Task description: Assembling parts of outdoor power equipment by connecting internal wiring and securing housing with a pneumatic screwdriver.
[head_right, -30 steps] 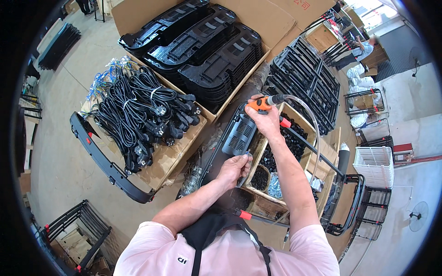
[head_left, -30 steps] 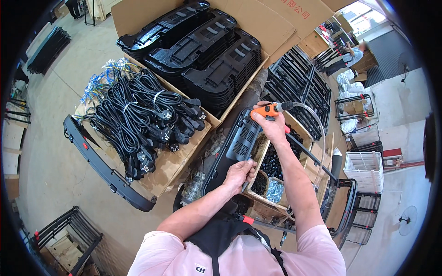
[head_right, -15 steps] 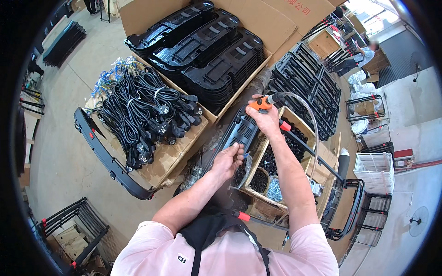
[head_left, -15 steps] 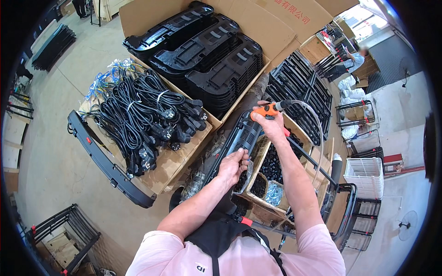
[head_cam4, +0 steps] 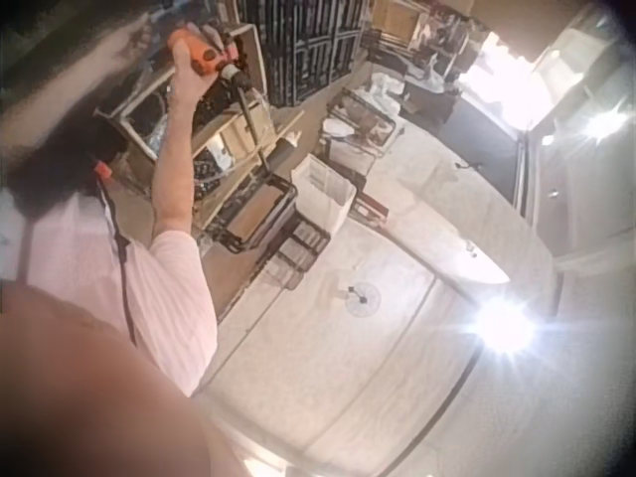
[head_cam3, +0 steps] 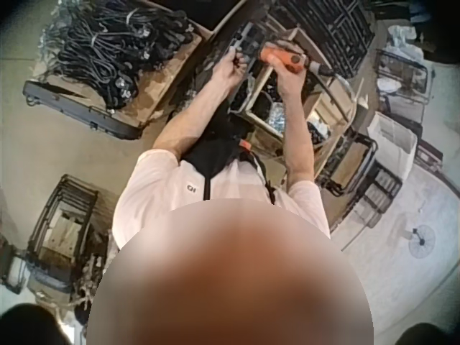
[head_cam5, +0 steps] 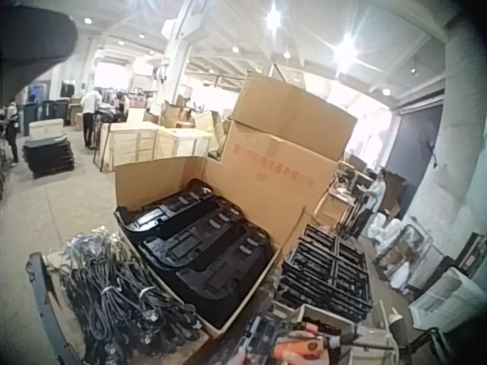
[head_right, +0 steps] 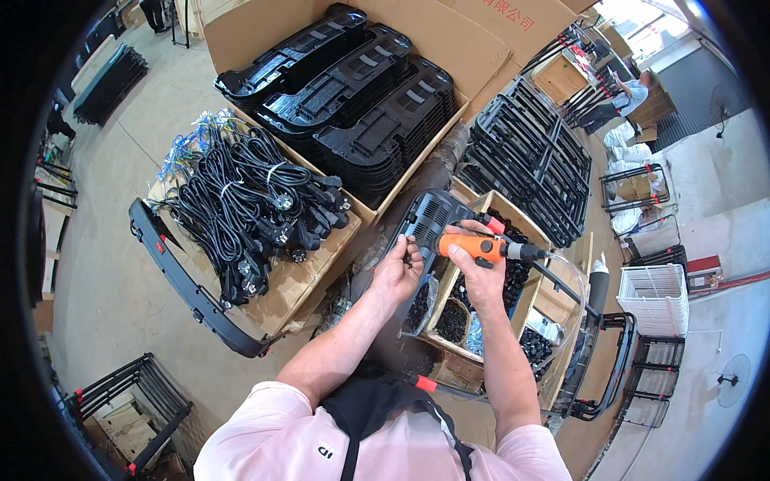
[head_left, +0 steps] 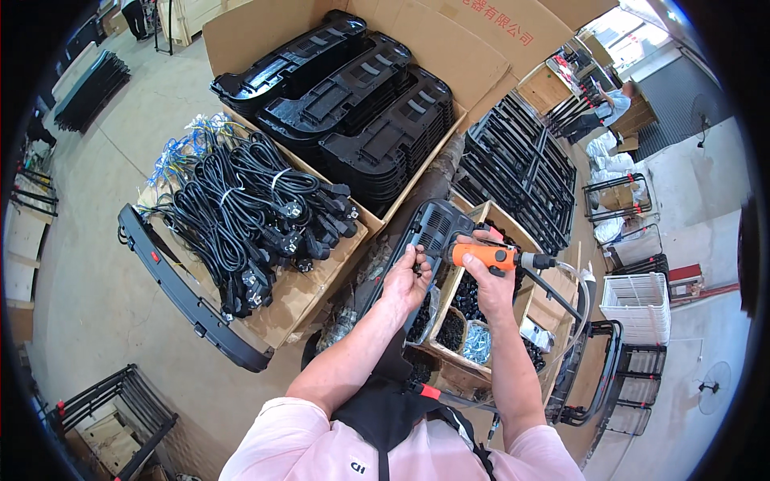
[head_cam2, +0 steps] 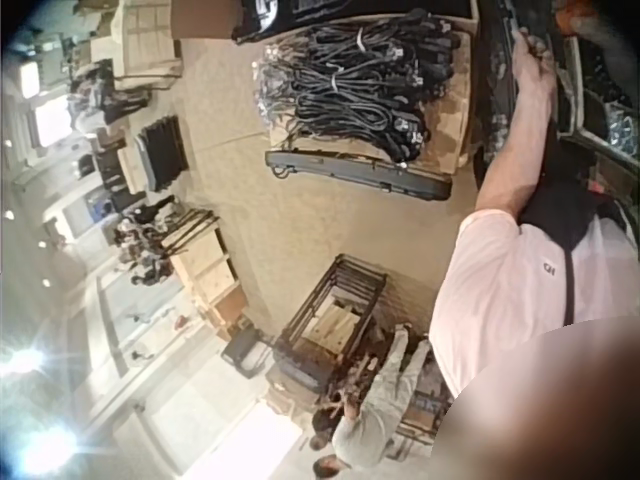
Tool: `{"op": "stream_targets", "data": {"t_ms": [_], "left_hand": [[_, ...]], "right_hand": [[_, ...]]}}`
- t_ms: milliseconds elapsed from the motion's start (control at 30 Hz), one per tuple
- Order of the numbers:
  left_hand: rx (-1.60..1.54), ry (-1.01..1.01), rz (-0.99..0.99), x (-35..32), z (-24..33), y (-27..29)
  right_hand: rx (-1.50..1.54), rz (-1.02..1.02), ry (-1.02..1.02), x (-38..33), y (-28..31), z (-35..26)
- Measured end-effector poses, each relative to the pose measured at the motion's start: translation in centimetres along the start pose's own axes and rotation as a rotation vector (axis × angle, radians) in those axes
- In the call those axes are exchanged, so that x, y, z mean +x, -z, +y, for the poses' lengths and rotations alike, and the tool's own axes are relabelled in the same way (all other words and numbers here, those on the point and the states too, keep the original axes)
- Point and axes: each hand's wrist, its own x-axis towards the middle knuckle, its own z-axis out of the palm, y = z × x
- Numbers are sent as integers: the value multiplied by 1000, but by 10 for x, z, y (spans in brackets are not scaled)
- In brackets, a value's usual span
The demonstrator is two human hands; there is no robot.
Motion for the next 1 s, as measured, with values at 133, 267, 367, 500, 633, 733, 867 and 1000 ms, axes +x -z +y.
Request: {"op": "stream_targets", "data": {"t_ms": [133,267,367,500,633,733,867,1000], "left_hand": [[-30,-9,-54,0,1,-1],[33,-2,-74,-7,5,-5],[31,11,-91,-11,7,-1],[184,-12,-7,-18,-2,-2],[398,71,2,-34,-12,4],[510,146,-68,-50,-13,15],[532,199,-103,-68,-10,28],[594,207,-147,-78,-8,47]], "right_hand": [[4,20,7,0,2,6],[-1,13,3,0,2,5],[6,7,5,0,-5,3],[-16,35,17,12,-10,12],[-90,68,43,33,-10,30],[-120,45,25,42,-12,39],[-195,27,30,46,-19,41],[-220,-24,49,52,-24,40]]}}
